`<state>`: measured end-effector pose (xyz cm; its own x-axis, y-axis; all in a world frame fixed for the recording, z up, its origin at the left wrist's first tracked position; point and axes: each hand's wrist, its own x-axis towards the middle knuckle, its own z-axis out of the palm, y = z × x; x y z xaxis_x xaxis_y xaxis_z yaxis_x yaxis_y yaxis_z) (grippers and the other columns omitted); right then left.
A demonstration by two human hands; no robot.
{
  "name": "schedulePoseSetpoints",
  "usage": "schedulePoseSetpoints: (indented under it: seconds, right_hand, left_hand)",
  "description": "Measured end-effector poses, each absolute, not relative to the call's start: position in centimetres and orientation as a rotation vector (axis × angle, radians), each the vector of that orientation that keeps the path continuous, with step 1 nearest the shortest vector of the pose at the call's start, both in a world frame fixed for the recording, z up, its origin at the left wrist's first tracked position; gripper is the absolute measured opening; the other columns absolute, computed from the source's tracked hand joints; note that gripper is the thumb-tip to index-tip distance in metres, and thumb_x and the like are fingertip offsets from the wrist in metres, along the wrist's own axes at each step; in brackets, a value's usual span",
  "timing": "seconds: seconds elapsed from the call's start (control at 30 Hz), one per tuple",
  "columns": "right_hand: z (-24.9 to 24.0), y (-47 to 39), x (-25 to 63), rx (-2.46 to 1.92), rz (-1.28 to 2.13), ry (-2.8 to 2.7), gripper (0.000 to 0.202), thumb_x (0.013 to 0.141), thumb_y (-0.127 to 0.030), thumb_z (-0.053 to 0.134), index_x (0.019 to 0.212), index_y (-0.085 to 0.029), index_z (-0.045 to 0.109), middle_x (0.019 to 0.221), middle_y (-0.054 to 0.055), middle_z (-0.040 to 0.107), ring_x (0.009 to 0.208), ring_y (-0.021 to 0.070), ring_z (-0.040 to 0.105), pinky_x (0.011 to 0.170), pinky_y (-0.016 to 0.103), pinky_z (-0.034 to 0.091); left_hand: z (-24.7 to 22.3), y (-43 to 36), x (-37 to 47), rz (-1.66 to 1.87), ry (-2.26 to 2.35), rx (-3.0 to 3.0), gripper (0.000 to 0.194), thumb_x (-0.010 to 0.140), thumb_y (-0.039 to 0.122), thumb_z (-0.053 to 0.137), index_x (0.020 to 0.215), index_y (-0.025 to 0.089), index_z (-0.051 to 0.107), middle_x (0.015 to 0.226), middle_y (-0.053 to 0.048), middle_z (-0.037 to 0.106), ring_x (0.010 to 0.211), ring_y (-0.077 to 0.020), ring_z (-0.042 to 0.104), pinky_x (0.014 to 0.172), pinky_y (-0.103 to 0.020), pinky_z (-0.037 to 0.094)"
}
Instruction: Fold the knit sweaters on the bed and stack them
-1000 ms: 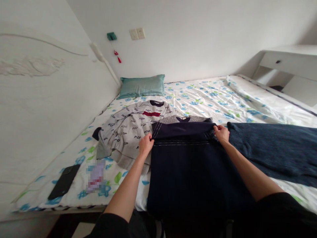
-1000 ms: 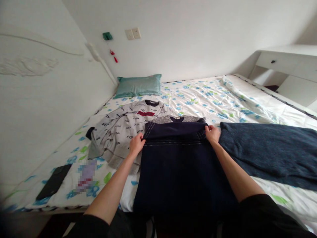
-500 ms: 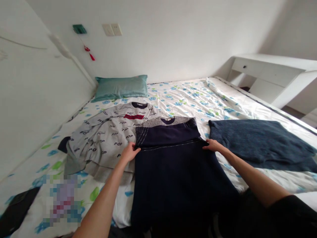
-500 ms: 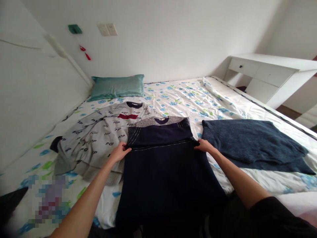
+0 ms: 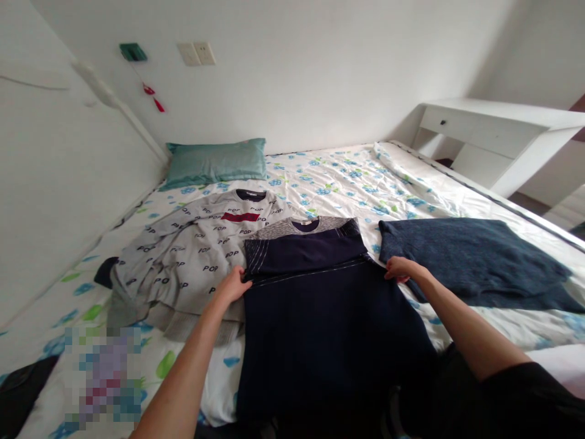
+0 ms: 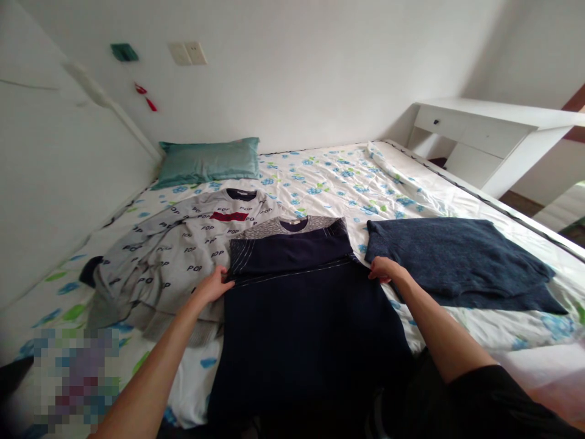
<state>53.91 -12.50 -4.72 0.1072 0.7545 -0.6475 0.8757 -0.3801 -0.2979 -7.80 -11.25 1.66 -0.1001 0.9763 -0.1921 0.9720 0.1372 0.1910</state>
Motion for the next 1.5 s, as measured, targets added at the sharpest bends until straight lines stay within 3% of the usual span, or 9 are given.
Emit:
schedulePoseSetpoints:
  seconds: [0.2, 0.33, 0.5, 0.6, 0.8, 1.07, 1.17, 1.3, 1.5]
  right_hand:
    - [-4.1, -10.2, 50.6, 2.313, -0.501, 2.316, 0.048, 0.103, -0.047, 0.076, 0.142, -0.018, 0.074, 0.137, 0.015, 0.078, 0.129, 0.0310, 0.075, 0.113, 0.037, 0.056]
    - [-3.5, -8.0, 47.5, 2.220, -0.429, 2.607, 0.039, 0.113, -0.037, 0.061, 0.146, -0.020, 0.072, 0.148, 0.013, 0.074, 0.134, 0.0282, 0.071, 0.120, 0.037, 0.050]
    - [-3.8, -4.2, 44.4, 2.083, -0.415, 2.611, 0.050, 0.110, -0.028, 0.066, 0.160, -0.023, 0.064, 0.158, 0.013, 0.068, 0.149, 0.0287, 0.061, 0.127, 0.042, 0.046]
    - [-3.8, -2.6, 43.4, 2.054, -0.447, 2.431, 0.047, 0.106, -0.029, 0.074, 0.152, -0.023, 0.070, 0.151, 0.014, 0.072, 0.147, 0.0325, 0.062, 0.124, 0.044, 0.047]
    - [-3.7, -1.7, 44.2, 2.294, -0.375, 2.373, 0.039, 0.111, -0.032, 0.063, 0.147, -0.023, 0.071, 0.144, 0.014, 0.073, 0.132, 0.0281, 0.069, 0.111, 0.034, 0.051]
    - [-5.6, -5.7, 42.8, 2.426, -0.080, 2.329, 0.063, 0.107, -0.027, 0.057, 0.169, -0.022, 0.050, 0.170, 0.020, 0.049, 0.153, 0.0384, 0.046, 0.121, 0.049, 0.045]
    - [-5.4, -7.7, 42.8, 2.307, -0.108, 2.464, 0.062, 0.108, -0.034, 0.060, 0.168, -0.024, 0.049, 0.177, 0.017, 0.041, 0.158, 0.0391, 0.042, 0.123, 0.049, 0.044]
    - [-5.0, -10.3, 45.5, 2.299, -0.303, 2.312, 0.070, 0.103, -0.040, 0.072, 0.165, -0.017, 0.049, 0.162, 0.022, 0.056, 0.136, 0.0351, 0.065, 0.111, 0.040, 0.052]
    - [-3.4, -12.7, 48.6, 2.399, -0.390, 2.035, 0.027, 0.108, -0.033, 0.062, 0.133, -0.021, 0.068, 0.119, 0.015, 0.079, 0.112, 0.0306, 0.077, 0.093, 0.033, 0.052]
  left_hand:
    - [2.4, -11.3, -8.8, 0.123, 1.936, 2.083, 0.084, 0.086, 0.050, 0.071, 0.161, 0.018, 0.049, 0.158, -0.021, 0.064, 0.140, -0.0372, 0.069, 0.117, -0.046, 0.055]
    - [2.4, -11.4, -9.1, 0.095, 1.849, 2.119, 0.084, 0.089, 0.050, 0.067, 0.165, 0.019, 0.052, 0.169, -0.020, 0.057, 0.153, -0.0367, 0.060, 0.127, -0.045, 0.049]
    - [2.5, -11.5, -8.4, 0.089, 1.783, 2.184, 0.077, 0.093, 0.038, 0.064, 0.169, 0.025, 0.053, 0.184, -0.015, 0.039, 0.163, -0.0349, 0.051, 0.134, -0.048, 0.041]
    - [2.7, -11.7, -7.9, 0.091, 1.751, 2.191, 0.071, 0.088, 0.026, 0.068, 0.159, 0.028, 0.066, 0.176, -0.013, 0.049, 0.152, -0.0331, 0.062, 0.129, -0.044, 0.047]
    - [3.2, -11.7, -6.8, 0.094, 1.824, 2.156, 0.056, 0.089, 0.019, 0.065, 0.143, 0.027, 0.079, 0.123, -0.012, 0.073, 0.120, -0.0309, 0.073, 0.117, -0.041, 0.053]
    - [3.1, -11.5, -5.9, 0.088, 1.837, 2.126, 0.059, 0.084, 0.011, 0.062, 0.140, 0.027, 0.072, 0.090, -0.003, 0.072, 0.094, -0.0280, 0.072, 0.094, -0.035, 0.051]
    - [2.8, -11.6, -6.0, 0.091, 1.913, 2.105, 0.043, 0.090, 0.018, 0.064, 0.133, 0.024, 0.065, 0.076, 0.002, 0.064, 0.082, -0.0265, 0.068, 0.082, -0.033, 0.046]
    - [2.4, -11.6, -5.6, 0.153, 2.084, 2.053, 0.021, 0.096, 0.029, 0.069, 0.115, 0.023, 0.063, 0.080, 0.000, 0.066, 0.082, -0.0273, 0.067, 0.079, -0.032, 0.042]
    - [2.2, -12.1, -3.0, 0.376, 2.271, 2.134, 0.014, 0.104, 0.026, 0.053, 0.112, 0.026, 0.065, 0.095, -0.006, 0.073, 0.093, -0.0289, 0.070, 0.081, -0.034, 0.043]
